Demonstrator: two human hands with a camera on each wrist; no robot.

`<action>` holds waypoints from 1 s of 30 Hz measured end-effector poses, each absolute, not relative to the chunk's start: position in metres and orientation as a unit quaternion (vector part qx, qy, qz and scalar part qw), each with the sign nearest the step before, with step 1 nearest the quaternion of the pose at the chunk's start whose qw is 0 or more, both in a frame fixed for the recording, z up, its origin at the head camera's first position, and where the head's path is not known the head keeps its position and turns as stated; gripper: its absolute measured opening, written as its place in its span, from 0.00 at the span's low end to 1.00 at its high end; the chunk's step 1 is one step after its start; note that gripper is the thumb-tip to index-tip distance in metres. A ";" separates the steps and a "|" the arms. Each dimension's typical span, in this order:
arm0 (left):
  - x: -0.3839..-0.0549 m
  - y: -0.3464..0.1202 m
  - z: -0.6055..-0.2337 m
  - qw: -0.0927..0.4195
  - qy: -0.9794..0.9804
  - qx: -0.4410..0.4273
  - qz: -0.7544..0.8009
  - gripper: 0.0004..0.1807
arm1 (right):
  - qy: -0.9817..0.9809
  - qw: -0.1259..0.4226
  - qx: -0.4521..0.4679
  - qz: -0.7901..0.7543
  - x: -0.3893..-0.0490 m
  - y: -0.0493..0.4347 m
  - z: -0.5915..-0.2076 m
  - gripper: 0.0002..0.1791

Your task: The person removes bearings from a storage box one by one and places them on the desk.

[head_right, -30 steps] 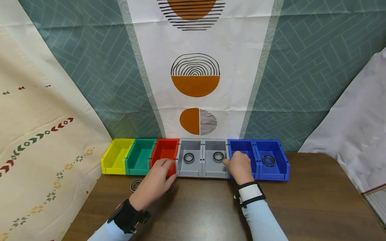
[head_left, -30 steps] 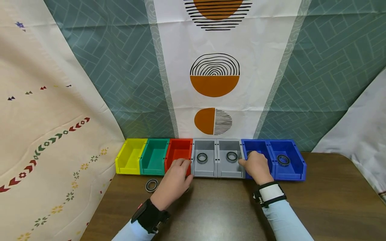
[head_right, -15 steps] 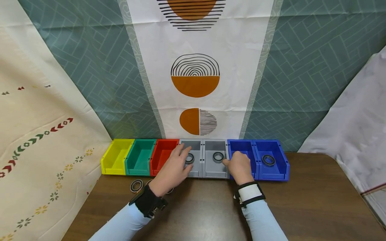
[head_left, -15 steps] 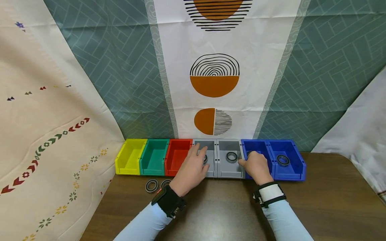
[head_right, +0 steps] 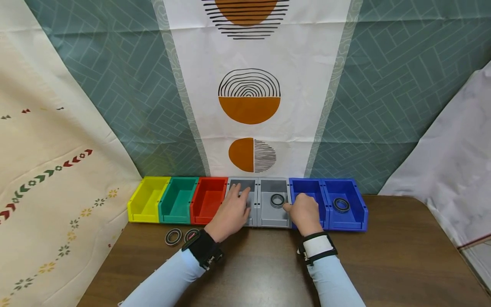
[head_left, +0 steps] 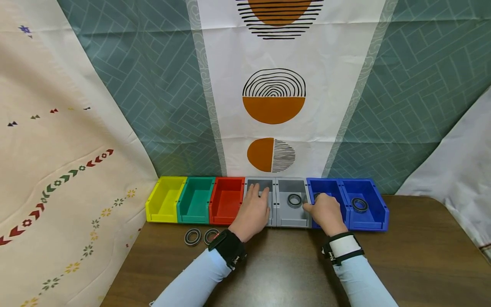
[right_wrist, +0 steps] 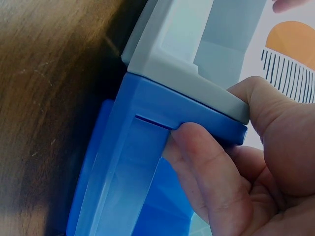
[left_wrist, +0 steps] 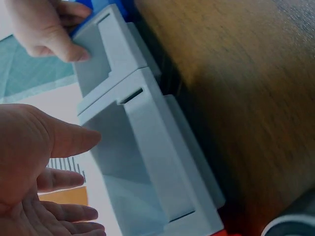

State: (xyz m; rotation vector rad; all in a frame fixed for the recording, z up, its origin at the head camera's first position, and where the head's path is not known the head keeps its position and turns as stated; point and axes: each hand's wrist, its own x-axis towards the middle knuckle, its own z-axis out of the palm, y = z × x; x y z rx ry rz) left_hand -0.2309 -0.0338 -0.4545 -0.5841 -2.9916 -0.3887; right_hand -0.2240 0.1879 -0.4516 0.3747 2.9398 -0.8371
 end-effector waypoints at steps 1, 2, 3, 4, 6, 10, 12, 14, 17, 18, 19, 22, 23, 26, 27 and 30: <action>-0.232 -0.033 -0.456 0.031 -0.973 -0.191 -0.126 0.32 | 0.954 0.033 0.123 -0.272 -0.224 0.188 -0.452 0.23; -0.232 -0.032 -0.458 0.028 -0.973 -0.193 -0.126 0.31 | 0.954 0.034 0.123 -0.272 -0.224 0.188 -0.452 0.23; -0.233 -0.031 -0.460 0.025 -0.973 -0.195 -0.124 0.31 | 0.953 0.036 0.124 -0.273 -0.224 0.188 -0.453 0.23; -0.233 -0.030 -0.461 0.019 -0.973 -0.195 -0.122 0.31 | 0.954 0.036 0.124 -0.272 -0.224 0.188 -0.453 0.23; -0.234 -0.029 -0.464 0.012 -0.973 -0.196 -0.121 0.30 | 0.954 0.035 0.123 -0.272 -0.224 0.188 -0.453 0.23; -0.236 -0.026 -0.467 0.009 -0.973 -0.198 -0.116 0.31 | 0.954 0.033 0.123 -0.270 -0.224 0.188 -0.452 0.23; -0.237 -0.025 -0.468 0.010 -0.973 -0.198 -0.115 0.32 | 0.954 0.033 0.125 -0.270 -0.224 0.188 -0.452 0.23; -0.238 -0.024 -0.469 0.011 -0.974 -0.197 -0.114 0.31 | 0.954 0.035 0.127 -0.270 -0.224 0.188 -0.451 0.23; -0.239 -0.023 -0.471 0.008 -0.975 -0.190 -0.111 0.32 | 0.953 0.035 0.129 -0.271 -0.224 0.188 -0.451 0.23; -0.239 -0.023 -0.472 0.006 -0.976 -0.187 -0.111 0.32 | 0.953 0.036 0.129 -0.272 -0.224 0.188 -0.451 0.23; -0.240 -0.023 -0.472 0.005 -0.976 -0.185 -0.111 0.32 | 0.953 0.036 0.129 -0.272 -0.224 0.187 -0.450 0.22; -0.241 -0.022 -0.474 -0.005 -0.978 -0.176 -0.113 0.33 | 0.953 0.036 0.129 -0.273 -0.224 0.187 -0.450 0.22; -0.242 -0.022 -0.474 -0.010 -0.979 -0.172 -0.113 0.33 | 0.952 0.036 0.129 -0.274 -0.223 0.187 -0.450 0.22; -0.244 -0.020 -0.476 -0.026 -0.980 -0.161 -0.113 0.33 | 0.952 0.036 0.129 -0.274 -0.223 0.187 -0.451 0.22; -0.245 -0.020 -0.477 -0.031 -0.981 -0.158 -0.113 0.33 | 0.953 0.035 0.129 -0.273 -0.223 0.187 -0.451 0.22; -0.248 -0.017 -0.478 -0.040 -0.982 -0.148 -0.114 0.32 | 0.953 0.032 0.127 -0.272 -0.224 0.187 -0.452 0.22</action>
